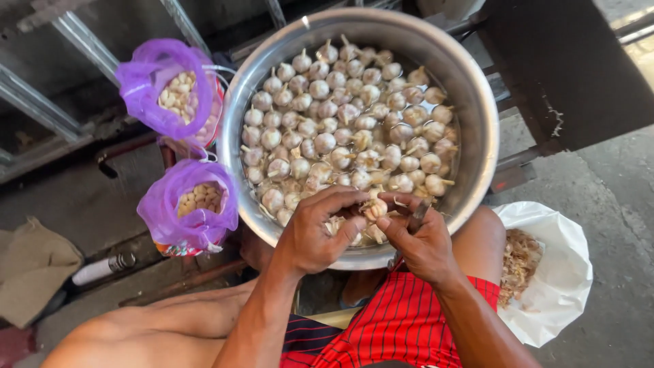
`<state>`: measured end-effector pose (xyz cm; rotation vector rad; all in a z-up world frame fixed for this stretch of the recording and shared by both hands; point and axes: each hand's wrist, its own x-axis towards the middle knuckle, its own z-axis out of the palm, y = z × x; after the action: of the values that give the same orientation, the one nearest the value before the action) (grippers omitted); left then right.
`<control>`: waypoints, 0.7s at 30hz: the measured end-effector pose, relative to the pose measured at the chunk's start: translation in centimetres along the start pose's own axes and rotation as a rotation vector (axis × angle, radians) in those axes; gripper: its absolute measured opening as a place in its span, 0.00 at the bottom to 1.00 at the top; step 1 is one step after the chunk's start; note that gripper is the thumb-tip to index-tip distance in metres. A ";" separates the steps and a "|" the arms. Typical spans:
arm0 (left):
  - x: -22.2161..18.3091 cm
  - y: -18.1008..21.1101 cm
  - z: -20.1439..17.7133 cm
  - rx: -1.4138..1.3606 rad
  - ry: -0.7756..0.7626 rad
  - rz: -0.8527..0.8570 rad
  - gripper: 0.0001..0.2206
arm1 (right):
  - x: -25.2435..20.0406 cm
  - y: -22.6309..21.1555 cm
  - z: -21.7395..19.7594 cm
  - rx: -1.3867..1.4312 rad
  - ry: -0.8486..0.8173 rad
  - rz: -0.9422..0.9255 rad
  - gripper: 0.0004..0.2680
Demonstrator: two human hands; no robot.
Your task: The person sits on the floor and peels garlic cloves using a small knife. They pick garlic from a large metal bowl filled with water, trim the ends, remove the outer skin, and place the peeled cloves into purple mesh bags nearby.
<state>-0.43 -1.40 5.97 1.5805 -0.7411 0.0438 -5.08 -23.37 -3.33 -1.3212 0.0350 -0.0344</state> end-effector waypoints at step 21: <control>7.1 2.9 2.6 0.455 -0.055 0.401 0.08 | 0.7 -9.7 5.3 -0.285 0.120 -0.651 0.16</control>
<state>2.74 -6.61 11.23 1.8382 -1.1406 0.4939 -4.21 -20.64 7.36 -1.5654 -0.2987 -0.6824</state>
